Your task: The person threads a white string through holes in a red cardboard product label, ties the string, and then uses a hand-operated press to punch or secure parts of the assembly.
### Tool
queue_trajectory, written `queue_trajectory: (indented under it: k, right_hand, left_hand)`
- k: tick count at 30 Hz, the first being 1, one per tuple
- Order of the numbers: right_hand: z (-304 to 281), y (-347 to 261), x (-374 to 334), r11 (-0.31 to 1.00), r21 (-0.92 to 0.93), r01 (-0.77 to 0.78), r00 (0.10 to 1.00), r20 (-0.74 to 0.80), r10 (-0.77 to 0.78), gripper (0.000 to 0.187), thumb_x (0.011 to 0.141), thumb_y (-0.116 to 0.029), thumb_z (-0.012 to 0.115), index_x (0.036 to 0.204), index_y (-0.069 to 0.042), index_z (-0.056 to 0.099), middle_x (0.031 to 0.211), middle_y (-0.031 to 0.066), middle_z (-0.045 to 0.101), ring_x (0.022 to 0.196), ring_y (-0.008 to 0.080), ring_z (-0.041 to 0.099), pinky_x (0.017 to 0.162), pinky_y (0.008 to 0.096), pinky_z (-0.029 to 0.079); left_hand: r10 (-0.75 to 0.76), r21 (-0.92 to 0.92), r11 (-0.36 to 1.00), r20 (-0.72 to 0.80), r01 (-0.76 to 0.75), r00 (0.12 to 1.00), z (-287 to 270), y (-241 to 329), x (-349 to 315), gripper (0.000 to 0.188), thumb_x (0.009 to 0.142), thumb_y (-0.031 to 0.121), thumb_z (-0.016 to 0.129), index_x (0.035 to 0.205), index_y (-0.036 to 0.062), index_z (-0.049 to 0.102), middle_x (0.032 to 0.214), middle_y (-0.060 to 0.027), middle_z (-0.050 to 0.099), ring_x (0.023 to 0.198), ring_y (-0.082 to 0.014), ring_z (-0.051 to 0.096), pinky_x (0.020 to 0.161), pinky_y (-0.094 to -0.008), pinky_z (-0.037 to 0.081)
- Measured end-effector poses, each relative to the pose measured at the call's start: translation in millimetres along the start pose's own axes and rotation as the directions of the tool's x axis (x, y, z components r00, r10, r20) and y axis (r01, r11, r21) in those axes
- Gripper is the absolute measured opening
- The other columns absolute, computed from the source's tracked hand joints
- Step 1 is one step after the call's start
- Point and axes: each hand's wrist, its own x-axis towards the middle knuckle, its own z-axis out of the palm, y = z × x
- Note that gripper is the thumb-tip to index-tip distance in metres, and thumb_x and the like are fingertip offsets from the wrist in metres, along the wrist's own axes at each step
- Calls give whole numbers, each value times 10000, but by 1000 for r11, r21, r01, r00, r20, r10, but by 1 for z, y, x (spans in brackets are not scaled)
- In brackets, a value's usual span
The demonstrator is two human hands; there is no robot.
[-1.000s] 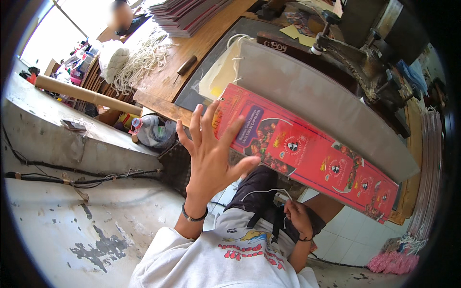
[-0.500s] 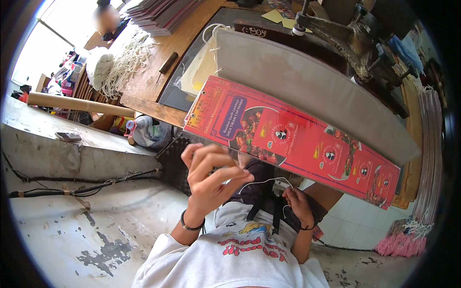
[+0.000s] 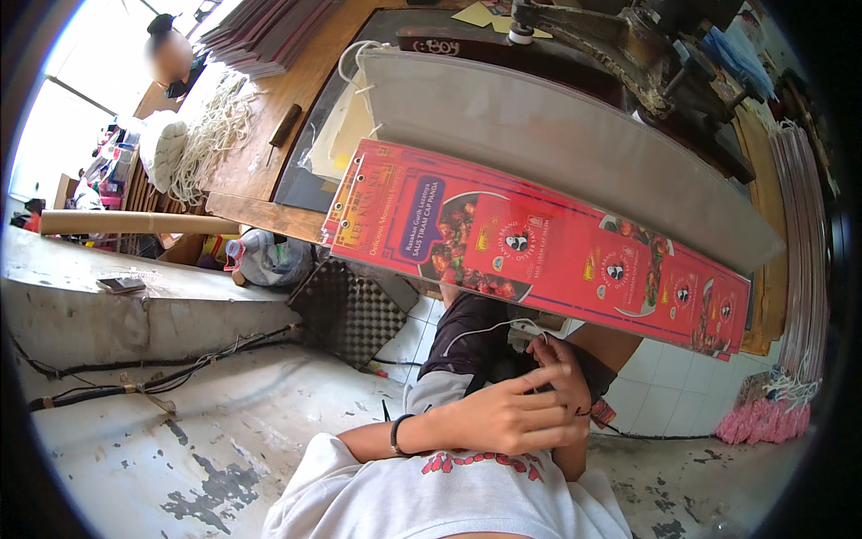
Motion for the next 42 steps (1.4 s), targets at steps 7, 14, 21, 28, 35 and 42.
queue_trajectory:
  k: [7, 14, 21, 28, 35, 42]
  right_hand:
    - [20, 6, -1, 843, -169, 511, 860, 87, -503, 179, 927, -131, 521, 1011, 15, 583, 918, 147, 652, 828, 304, 611, 784, 371, 479]
    - [24, -22, -21, 958, -193, 212, 940, 307, -146, 170, 962, -161, 549, 991, -8, 617, 890, 149, 670, 818, 208, 646, 760, 326, 496]
    - [-29, -24, -48, 993, -7, 115, 993, 35, -114, 265, 1019, -235, 484, 941, -17, 614, 730, -26, 535, 656, 55, 453, 592, 219, 393]
    - [-34, -20, -67, 976, 184, 115, 989, -108, -96, 276, 1020, -241, 484, 901, -16, 591, 624, -64, 379, 539, 29, 314, 493, 207, 273]
    - [-21, -19, -79, 997, 43, 69, 996, -55, -66, 303, 1023, -294, 469, 972, -39, 623, 710, -45, 490, 634, 53, 431, 589, 226, 382]
    - [18, -39, -67, 984, -124, 125, 974, 204, -98, 269, 1004, -258, 498, 998, -27, 635, 740, -12, 542, 693, 66, 453, 638, 247, 405]
  left_hand:
    - [-418, -3, 909, 0, 418, 909, 12, -41, -25, 420, 826, 354, 698, 1122, 61, 642, 883, -98, 657, 880, -321, 636, 887, -425, 477]
    - [-726, -180, 622, 233, 762, 647, 22, -51, -97, 277, 933, 284, 594, 1065, 55, 676, 780, -172, 673, 699, -326, 652, 669, -366, 513]
    - [-881, -160, 368, 256, 916, 399, -34, -52, -122, 231, 955, 220, 580, 950, 28, 709, 747, -82, 690, 707, -160, 654, 645, -307, 496]
    - [-881, -892, 82, 143, 445, 450, 44, -133, -147, 434, 955, 219, 590, 1298, -27, 491, 1099, -172, 643, 984, -176, 617, 817, -294, 492]
    - [-758, -307, 640, -100, 705, 645, 15, -126, -120, 526, 889, 261, 655, 1320, 6, 495, 1248, -227, 584, 1229, -328, 525, 1011, -376, 408]
    - [-789, 398, 582, 64, 710, 611, 56, -120, -135, 626, 904, 499, 566, 1377, 97, 484, 1448, -182, 423, 1340, -402, 372, 1109, -463, 288]
